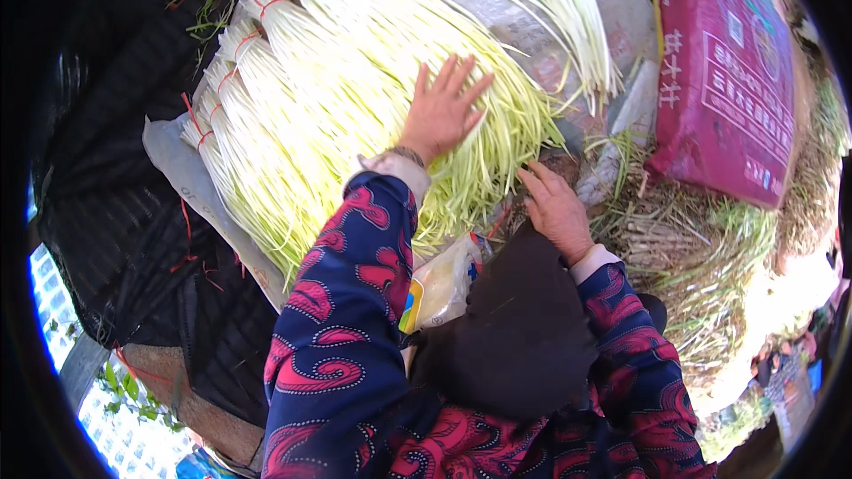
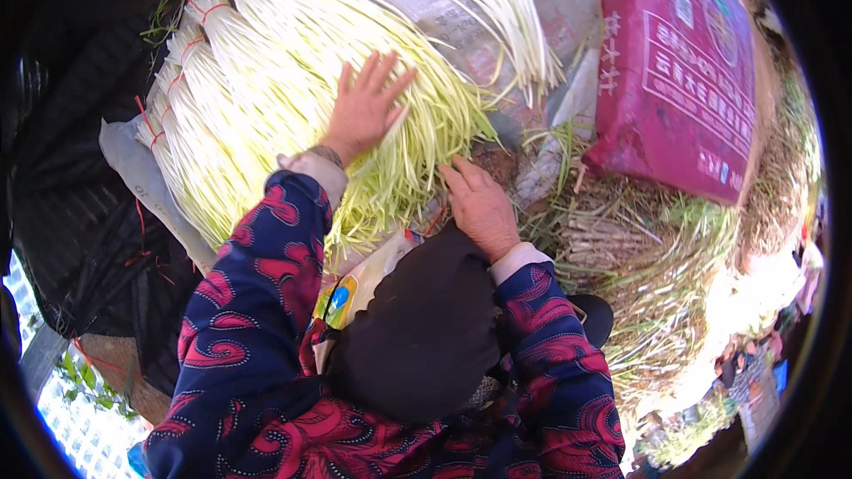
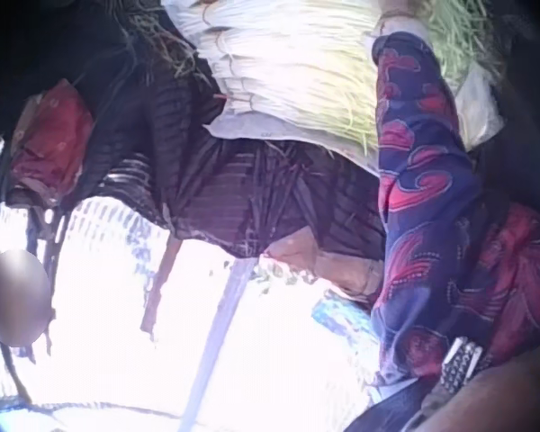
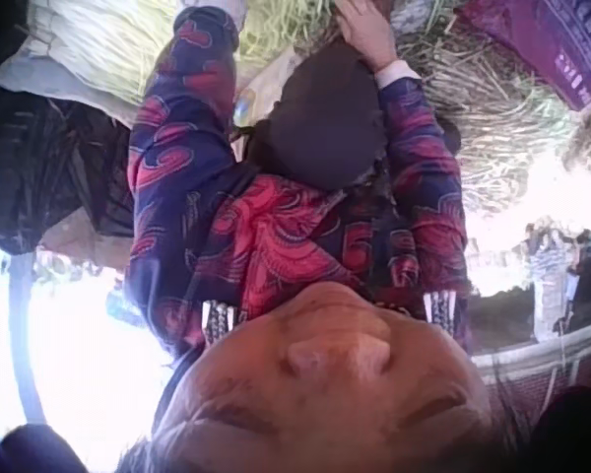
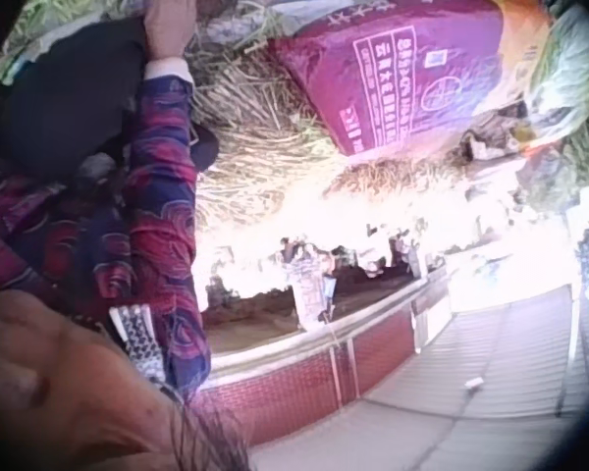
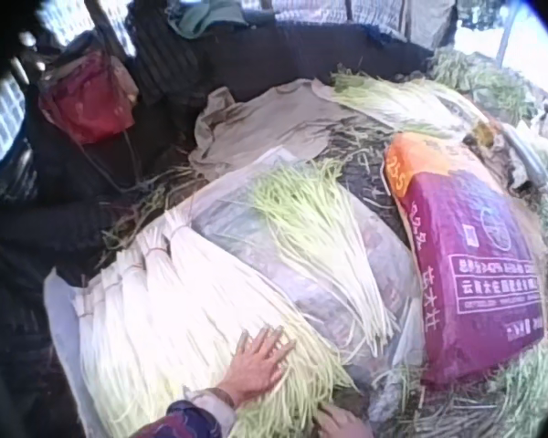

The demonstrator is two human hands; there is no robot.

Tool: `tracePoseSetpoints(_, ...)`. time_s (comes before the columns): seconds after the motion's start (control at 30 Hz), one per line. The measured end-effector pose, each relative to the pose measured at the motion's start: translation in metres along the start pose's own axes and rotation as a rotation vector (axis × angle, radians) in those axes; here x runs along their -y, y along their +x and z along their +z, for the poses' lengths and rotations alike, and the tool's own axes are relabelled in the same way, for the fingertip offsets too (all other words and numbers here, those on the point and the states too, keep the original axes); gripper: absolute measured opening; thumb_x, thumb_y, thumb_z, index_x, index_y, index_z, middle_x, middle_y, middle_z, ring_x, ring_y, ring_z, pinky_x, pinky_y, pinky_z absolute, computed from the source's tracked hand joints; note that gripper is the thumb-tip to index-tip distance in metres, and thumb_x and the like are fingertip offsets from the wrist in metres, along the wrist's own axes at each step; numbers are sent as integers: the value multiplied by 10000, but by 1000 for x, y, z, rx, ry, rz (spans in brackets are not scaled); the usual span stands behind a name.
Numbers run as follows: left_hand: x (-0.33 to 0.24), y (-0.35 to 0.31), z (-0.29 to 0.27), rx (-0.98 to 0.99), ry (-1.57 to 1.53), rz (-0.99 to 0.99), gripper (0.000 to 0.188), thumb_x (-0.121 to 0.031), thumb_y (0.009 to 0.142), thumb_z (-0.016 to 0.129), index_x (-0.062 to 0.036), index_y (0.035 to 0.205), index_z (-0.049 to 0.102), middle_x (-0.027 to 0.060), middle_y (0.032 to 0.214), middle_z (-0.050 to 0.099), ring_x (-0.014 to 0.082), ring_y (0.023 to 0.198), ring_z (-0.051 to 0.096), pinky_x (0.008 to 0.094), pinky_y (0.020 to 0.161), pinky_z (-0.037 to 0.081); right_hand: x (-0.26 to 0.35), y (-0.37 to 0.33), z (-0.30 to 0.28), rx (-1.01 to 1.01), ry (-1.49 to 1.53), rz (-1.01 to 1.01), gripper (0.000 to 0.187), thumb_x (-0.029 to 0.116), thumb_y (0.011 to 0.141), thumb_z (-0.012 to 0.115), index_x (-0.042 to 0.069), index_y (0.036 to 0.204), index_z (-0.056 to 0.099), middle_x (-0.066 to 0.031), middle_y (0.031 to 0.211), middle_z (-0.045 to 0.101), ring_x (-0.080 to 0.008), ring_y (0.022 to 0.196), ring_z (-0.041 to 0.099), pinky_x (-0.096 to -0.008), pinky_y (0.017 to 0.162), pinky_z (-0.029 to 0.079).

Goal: The person sits on the ground and sorts long grass stalks by hand, separating white stalks from green ones and arranging them into bundles. The person repeatedly picks, aligns, and places stalks into neat piles.

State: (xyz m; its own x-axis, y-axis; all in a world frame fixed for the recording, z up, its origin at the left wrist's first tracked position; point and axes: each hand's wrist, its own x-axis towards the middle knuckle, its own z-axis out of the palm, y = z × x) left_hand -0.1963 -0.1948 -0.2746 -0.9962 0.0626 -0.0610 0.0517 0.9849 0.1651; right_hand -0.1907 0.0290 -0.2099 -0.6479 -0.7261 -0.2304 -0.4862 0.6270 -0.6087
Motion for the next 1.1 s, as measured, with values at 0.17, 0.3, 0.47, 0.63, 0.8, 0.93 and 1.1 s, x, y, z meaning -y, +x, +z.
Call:
tracePoseSetpoints(0.17, -76, -82, 17, 185, -71, 217, 487, -223, 768, 444, -245, 1232, 297, -13, 1316, 217, 205, 1219, 174, 521, 944, 146, -8, -86, -31, -122, 114, 212, 361, 79, 730, 502, 88, 1087, 448, -113, 1020, 503, -246, 928, 496, -301, 773, 406)
tracePoseSetpoints(0.3, -117, -151, 39, 729, -476, -4, 352, -226, 793, 384, -229, 1144, 409, 35, 1207, 391, 214, 1101, 389, 444, 926, 253, -8, -170, -40, -368, 229, 284, 309, 92, 736, 512, 90, 1043, 480, -111, 948, 538, -263, 860, 526, -305, 733, 422)
tracePoseSetpoints(0.47, -97, -155, -3, 556, -479, 92, 298, -214, 761, 450, -151, 1050, 486, 93, 1004, 528, 271, 868, 526, 347, 740, 426, -4, -234, -23, -462, 339, 455, 304, 89, 736, 513, 86, 1039, 483, -113, 941, 541, -263, 856, 528, -302, 732, 422)
tracePoseSetpoints(0.63, -110, -164, -81, 647, -478, 163, 359, -242, 746, 495, -161, 1094, 462, 85, 1014, 532, 247, 933, 508, 332, 785, 406, -12, -265, -1, -474, 427, 570, 300, 87, 736, 514, 82, 1035, 486, -115, 934, 544, -263, 853, 530, -300, 732, 422)
tracePoseSetpoints(0.8, -98, -128, -57, 108, -77, 10, 449, -287, 733, 513, -216, 1160, 395, 59, 1246, 329, 234, 1156, 293, 431, 927, 231, -20, -276, 13, -468, 477, 621, 296, 84, 735, 515, 77, 1030, 489, -117, 927, 547, -263, 849, 532, -297, 731, 422)
tracePoseSetpoints(0.93, -89, -178, 22, 828, 90, 139, 535, -342, 747, 476, -212, 1230, 287, 96, 1294, 247, 246, 1180, 265, 447, 940, 217, -26, -285, 19, -457, 516, 656, 293, 82, 735, 515, 74, 1027, 492, -118, 922, 549, -263, 846, 533, -295, 731, 422)
tracePoseSetpoints(1.1, -75, -243, -1, 1275, -62, -98, 452, -330, 789, 443, -58, 1147, 396, 132, 1045, 515, 242, 972, 491, 324, 801, 393, -37, -300, 29, -470, 569, 694, 289, 79, 735, 516, 70, 1023, 495, -120, 915, 552, -263, 843, 535, -293, 730, 422)
